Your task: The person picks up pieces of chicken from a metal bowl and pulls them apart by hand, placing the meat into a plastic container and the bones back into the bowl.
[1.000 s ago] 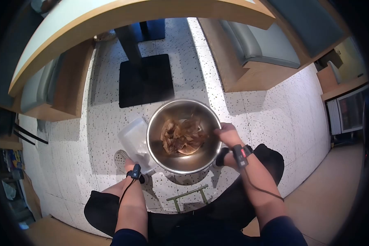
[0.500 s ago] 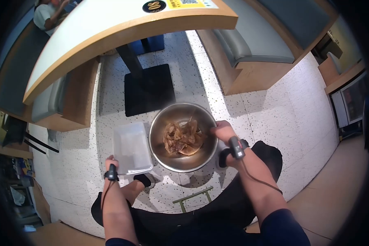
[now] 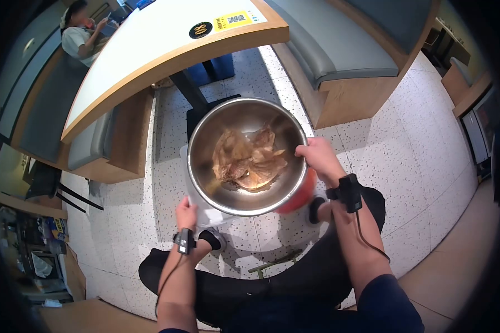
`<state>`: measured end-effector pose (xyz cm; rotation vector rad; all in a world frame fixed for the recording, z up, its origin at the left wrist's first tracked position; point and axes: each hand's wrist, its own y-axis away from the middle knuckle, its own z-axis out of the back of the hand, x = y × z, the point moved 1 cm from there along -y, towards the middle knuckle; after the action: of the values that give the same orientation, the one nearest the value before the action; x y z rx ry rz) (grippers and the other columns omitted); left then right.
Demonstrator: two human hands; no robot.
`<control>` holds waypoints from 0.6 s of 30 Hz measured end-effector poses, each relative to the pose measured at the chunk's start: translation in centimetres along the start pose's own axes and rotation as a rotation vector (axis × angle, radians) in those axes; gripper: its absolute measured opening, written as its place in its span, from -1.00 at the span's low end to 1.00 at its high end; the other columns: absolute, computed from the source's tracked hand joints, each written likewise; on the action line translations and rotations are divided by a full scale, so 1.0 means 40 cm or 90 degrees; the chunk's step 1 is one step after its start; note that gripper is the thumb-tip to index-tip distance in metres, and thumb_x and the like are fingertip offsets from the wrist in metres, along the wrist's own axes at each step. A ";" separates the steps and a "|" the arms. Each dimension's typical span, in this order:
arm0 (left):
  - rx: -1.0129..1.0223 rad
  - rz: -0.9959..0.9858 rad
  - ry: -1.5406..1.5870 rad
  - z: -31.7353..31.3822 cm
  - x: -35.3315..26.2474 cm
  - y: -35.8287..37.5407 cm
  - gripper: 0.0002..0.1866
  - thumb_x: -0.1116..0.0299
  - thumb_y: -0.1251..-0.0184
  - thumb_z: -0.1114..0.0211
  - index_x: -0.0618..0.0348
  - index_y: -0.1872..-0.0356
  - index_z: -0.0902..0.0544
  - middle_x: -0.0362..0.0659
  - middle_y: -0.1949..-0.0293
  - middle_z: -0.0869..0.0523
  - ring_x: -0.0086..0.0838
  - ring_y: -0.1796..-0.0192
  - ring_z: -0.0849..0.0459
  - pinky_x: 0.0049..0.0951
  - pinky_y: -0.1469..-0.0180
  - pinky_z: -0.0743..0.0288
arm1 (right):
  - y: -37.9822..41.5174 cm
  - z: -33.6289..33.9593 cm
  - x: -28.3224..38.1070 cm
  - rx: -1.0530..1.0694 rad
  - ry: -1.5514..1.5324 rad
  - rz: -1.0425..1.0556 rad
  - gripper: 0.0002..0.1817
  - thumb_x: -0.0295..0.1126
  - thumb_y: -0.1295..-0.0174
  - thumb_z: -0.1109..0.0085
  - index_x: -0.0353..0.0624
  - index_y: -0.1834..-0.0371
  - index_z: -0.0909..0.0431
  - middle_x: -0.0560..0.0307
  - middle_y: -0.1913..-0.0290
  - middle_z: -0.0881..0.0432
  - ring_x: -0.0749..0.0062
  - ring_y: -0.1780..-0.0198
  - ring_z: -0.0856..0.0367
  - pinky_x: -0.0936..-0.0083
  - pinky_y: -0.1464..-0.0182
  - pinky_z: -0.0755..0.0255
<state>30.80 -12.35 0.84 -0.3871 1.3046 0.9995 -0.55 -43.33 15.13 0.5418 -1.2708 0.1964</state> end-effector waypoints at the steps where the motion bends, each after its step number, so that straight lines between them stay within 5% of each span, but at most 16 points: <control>1: 0.010 -0.004 0.084 -0.042 0.001 0.030 -0.62 0.65 -0.29 -0.15 0.28 -0.09 -0.74 -0.22 0.14 -0.81 -0.60 0.20 -0.69 -0.55 0.10 -0.56 | -0.008 -0.005 -0.012 0.007 0.039 -0.006 -0.80 -0.42 -0.08 -0.30 -0.41 0.48 -0.66 0.11 0.56 -0.60 0.49 0.49 -0.51 0.42 0.36 -0.42; 13: 0.013 -0.015 0.024 -0.047 -0.048 0.116 -0.58 0.66 -0.27 -0.06 0.39 -0.11 -0.71 -0.12 0.12 -0.81 -0.52 0.13 -0.74 -0.50 0.06 -0.59 | 0.021 0.019 0.004 -0.006 -0.019 0.004 -0.84 -0.47 -0.12 -0.28 -0.41 0.45 -0.68 0.17 0.53 -0.63 0.51 0.49 -0.52 0.44 0.40 -0.40; 15: -0.013 -0.039 0.008 -0.084 -0.089 0.133 -0.62 0.65 -0.26 -0.15 0.32 -0.07 -0.75 -0.18 0.24 -0.80 -0.61 0.23 -0.69 -0.50 0.13 -0.59 | 0.017 0.022 0.004 -0.013 -0.091 0.024 -0.84 -0.48 -0.14 -0.28 -0.41 0.45 -0.67 0.21 0.53 -0.61 0.54 0.50 -0.49 0.45 0.40 -0.38; 18: 0.037 -0.168 -0.200 -0.217 -0.139 0.185 -0.71 0.55 -0.34 -0.22 0.28 -0.04 -0.74 0.01 0.19 -0.84 -0.24 0.18 -0.80 -0.36 0.07 -0.61 | 0.025 0.037 0.020 -0.013 -0.102 0.004 -0.84 -0.47 -0.14 -0.29 -0.41 0.43 -0.68 0.23 0.53 -0.59 0.55 0.50 -0.45 0.46 0.39 -0.37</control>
<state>19.97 -16.86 5.68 -0.3318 0.9677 0.7630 -1.99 -43.32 16.44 0.5452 -1.4283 0.1471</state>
